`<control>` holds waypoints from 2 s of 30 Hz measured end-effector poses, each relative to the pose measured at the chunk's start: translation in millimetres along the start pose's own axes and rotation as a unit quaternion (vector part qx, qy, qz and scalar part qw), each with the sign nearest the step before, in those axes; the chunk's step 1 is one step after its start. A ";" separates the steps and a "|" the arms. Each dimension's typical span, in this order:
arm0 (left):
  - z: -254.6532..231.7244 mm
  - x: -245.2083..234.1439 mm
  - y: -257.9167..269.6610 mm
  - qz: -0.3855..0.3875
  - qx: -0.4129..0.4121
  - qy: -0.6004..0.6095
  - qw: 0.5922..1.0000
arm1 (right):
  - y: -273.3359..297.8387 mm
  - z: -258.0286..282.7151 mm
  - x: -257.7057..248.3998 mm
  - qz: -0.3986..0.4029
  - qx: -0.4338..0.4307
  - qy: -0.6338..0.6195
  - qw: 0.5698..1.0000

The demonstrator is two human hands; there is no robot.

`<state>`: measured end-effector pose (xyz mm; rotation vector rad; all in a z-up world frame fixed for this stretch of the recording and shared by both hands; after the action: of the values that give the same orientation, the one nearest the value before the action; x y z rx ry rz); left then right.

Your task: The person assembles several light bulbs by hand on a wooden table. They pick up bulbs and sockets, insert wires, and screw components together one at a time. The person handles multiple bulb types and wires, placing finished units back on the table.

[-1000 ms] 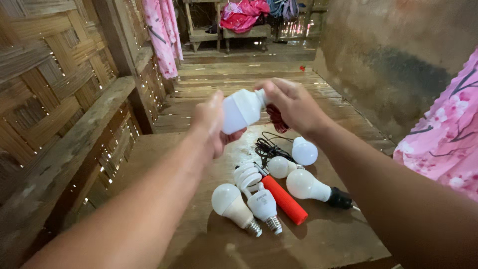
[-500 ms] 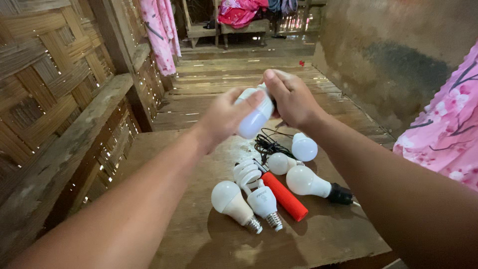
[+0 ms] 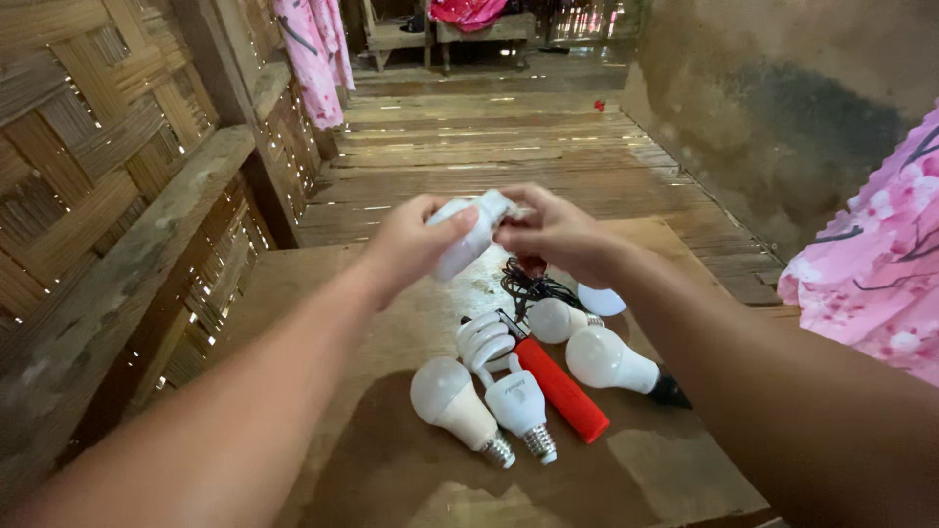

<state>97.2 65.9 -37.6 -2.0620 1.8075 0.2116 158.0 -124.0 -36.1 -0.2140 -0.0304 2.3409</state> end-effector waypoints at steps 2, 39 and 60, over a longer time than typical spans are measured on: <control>19.2 -1.7 2.3 -0.027 -0.053 -0.053 0.997 | -4.2 -10.0 -4.8 -0.031 0.030 0.038 0.998; 87.5 14.1 23.3 -0.070 -0.218 -0.191 0.955 | -35.1 -82.1 -37.4 -0.178 0.034 0.410 0.894; 74.7 12.4 24.3 -0.104 -0.191 -0.188 0.958 | -6.6 -63.7 -14.1 -0.151 -0.021 0.328 0.932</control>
<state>85.8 80.9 -114.8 -2.2507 1.3898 0.8872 182.9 -132.0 -96.3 -0.9341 0.2013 1.8647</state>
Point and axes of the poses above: each hand's wrist, its own y-axis away from the middle knuckle, its own x-axis out of the palm, z = x × y, the point moved 5 cm from there along -y, towards the middle knuckle, and after that the axes turned 3 degrees about -y, right-handed, at the moved point
